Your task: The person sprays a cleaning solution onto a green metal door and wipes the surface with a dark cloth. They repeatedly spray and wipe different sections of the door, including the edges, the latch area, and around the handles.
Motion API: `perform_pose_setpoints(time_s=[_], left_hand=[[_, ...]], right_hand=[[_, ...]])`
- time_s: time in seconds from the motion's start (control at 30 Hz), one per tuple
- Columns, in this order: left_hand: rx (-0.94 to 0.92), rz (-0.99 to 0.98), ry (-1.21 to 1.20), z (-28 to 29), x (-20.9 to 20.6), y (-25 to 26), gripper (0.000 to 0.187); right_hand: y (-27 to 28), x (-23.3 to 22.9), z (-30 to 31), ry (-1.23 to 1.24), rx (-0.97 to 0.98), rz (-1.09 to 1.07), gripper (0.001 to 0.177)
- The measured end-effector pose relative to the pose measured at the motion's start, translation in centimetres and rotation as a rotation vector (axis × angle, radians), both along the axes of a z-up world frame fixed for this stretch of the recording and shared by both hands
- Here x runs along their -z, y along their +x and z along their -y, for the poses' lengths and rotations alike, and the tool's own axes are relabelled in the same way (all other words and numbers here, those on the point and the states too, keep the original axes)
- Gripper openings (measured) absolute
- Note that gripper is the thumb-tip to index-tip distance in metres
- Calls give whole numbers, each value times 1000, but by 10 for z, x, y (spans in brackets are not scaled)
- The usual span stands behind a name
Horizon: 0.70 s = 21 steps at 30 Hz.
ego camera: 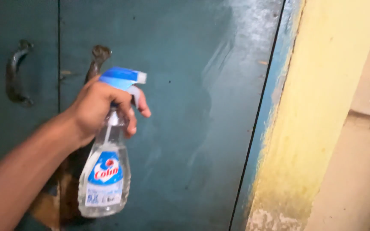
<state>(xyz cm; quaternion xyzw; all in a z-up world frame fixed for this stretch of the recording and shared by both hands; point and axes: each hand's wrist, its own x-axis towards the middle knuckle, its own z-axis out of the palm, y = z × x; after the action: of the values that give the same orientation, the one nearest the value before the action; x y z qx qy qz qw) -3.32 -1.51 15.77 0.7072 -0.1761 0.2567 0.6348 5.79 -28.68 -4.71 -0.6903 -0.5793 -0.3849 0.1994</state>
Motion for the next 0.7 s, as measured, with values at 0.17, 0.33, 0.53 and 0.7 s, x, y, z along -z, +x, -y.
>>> perform_pose_setpoints(time_s=[0.17,0.33,0.53,0.7], left_hand=[[-134,-21,164,25,-65,21,22],[-221,33,241,40,-120,22,20],[-425,113,437,37,-183,6,18],[-363,75,400,40,-222,15,16]], right_hand=[[42,-146,13,277,239,304,37],[46,-266,28,567,168,375,32],[30,-215,36,72,14,339,38],[31,-250,51,-145,-40,438,44]])
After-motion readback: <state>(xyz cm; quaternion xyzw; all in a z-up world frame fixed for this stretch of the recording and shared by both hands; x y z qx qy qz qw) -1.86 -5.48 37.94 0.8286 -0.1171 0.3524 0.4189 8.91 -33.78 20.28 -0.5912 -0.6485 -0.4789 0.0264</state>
